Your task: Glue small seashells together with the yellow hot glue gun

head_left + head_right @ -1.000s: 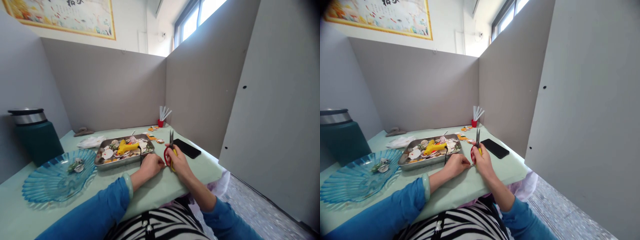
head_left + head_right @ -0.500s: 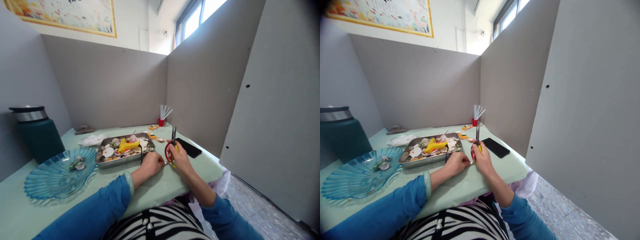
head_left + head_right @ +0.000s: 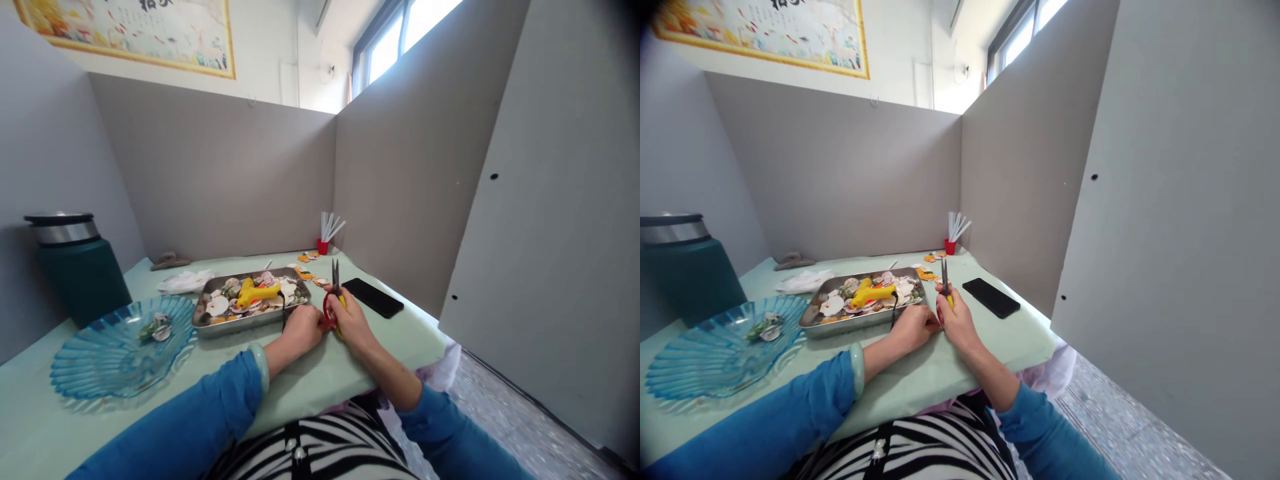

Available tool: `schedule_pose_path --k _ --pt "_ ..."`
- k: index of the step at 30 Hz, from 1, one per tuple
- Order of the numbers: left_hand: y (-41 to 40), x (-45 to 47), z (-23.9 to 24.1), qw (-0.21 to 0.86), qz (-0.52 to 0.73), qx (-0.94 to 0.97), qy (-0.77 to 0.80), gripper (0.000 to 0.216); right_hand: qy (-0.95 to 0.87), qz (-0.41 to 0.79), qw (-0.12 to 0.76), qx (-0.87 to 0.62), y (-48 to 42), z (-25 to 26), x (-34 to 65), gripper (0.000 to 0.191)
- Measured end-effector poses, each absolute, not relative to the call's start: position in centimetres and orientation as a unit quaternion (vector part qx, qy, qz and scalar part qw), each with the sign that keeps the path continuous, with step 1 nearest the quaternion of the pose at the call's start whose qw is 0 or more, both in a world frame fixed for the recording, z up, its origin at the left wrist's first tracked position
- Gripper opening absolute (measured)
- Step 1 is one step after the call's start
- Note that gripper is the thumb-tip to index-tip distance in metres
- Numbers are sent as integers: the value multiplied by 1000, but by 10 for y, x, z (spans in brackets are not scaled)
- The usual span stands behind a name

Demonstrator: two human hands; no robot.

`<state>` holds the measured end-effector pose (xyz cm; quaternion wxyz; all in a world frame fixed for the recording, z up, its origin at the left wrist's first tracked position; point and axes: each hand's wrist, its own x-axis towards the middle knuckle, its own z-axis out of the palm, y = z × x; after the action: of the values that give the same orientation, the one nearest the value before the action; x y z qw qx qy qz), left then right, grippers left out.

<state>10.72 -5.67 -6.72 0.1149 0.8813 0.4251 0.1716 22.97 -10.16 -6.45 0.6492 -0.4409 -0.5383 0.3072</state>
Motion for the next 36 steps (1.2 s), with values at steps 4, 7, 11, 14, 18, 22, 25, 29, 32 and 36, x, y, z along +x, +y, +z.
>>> schedule_pose_path --k 4,7,11,14,18,22,25,29,32,36 --pt "-57 107 -67 122 172 878 429 22 -542 308 654 -428 -97 -64 229 38" --pt "-55 107 -69 116 175 884 417 24 -535 292 671 -423 -97 -63 229 37" --pt "-54 108 -70 105 170 884 422 25 -551 308 632 -449 -98 -62 228 36" --pt "-54 108 -70 111 170 885 419 25 -533 302 668 -422 -98 -60 229 37" --pt "-55 107 -68 106 167 884 423 24 -534 339 648 -425 -96 -60 232 38" --pt "-56 107 -67 108 174 884 419 24 -527 335 659 -419 -97 -57 235 38" --pt "-55 107 -68 109 179 885 416 25 -523 327 677 -401 -99 -53 234 37" --pt "-53 106 -69 119 169 883 422 25 -510 367 667 -400 -97 -59 232 40" --pt "-52 105 -70 132 172 884 414 25 -501 377 668 -400 -95 -63 232 39" --pt "-50 105 -73 126 191 883 409 25 -513 372 663 -398 -98 -60 232 37"
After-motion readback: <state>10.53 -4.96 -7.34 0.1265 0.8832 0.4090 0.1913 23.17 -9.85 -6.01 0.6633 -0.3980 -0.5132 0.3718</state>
